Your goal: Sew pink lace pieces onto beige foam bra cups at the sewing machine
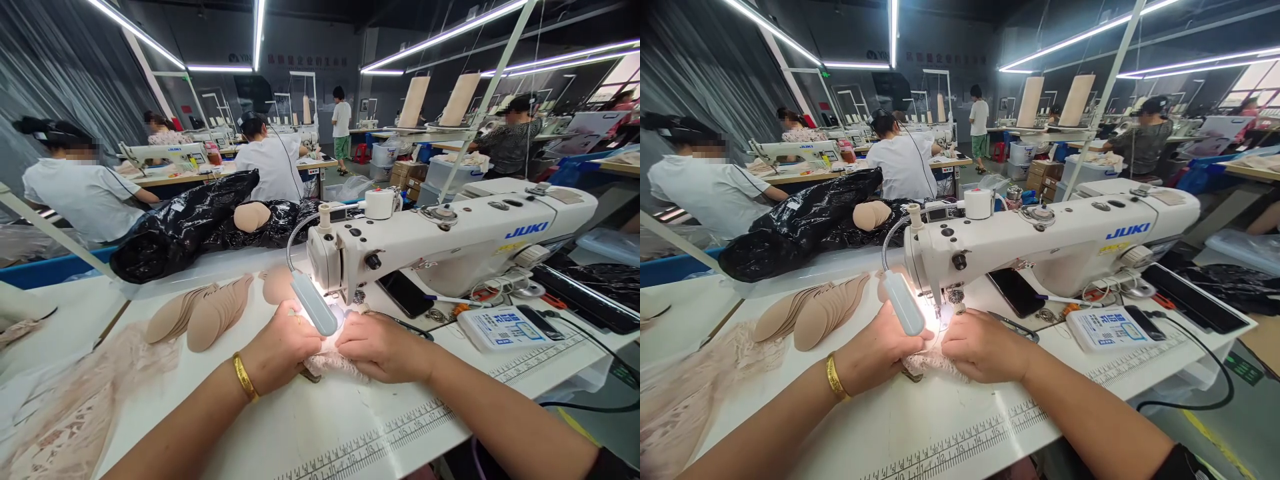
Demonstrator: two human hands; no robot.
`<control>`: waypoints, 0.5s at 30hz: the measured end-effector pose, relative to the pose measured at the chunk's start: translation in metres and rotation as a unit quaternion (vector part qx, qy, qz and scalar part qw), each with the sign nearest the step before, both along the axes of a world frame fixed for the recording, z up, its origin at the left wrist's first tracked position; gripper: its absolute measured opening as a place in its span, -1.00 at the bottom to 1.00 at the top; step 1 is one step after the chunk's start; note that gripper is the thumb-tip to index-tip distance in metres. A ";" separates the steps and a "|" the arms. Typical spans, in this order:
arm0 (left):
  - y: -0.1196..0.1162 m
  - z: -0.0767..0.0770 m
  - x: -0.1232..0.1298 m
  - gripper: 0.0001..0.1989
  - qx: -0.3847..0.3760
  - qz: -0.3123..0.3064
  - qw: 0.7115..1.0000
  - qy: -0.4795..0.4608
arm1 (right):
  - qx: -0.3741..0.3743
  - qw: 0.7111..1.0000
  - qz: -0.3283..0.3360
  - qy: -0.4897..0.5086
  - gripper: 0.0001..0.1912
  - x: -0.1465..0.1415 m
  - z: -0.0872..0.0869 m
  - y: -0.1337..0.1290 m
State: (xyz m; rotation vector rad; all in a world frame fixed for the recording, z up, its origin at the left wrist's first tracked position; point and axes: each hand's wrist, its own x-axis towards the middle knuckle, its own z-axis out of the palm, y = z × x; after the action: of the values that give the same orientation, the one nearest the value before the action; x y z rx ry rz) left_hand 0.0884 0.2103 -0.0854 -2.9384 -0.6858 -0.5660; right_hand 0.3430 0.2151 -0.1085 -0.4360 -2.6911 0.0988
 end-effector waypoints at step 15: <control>-0.002 -0.011 0.013 -0.69 0.111 0.044 0.992 -0.028 | -0.052 0.986 -0.158 0.009 -0.76 0.007 -0.005 0.004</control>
State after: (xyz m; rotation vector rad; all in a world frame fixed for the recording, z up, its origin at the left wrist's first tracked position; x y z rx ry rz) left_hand 0.1016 0.2085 -0.0963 -2.6829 -0.7049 -0.6714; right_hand 0.3497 0.2187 -0.1135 -0.8833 -2.5693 0.1495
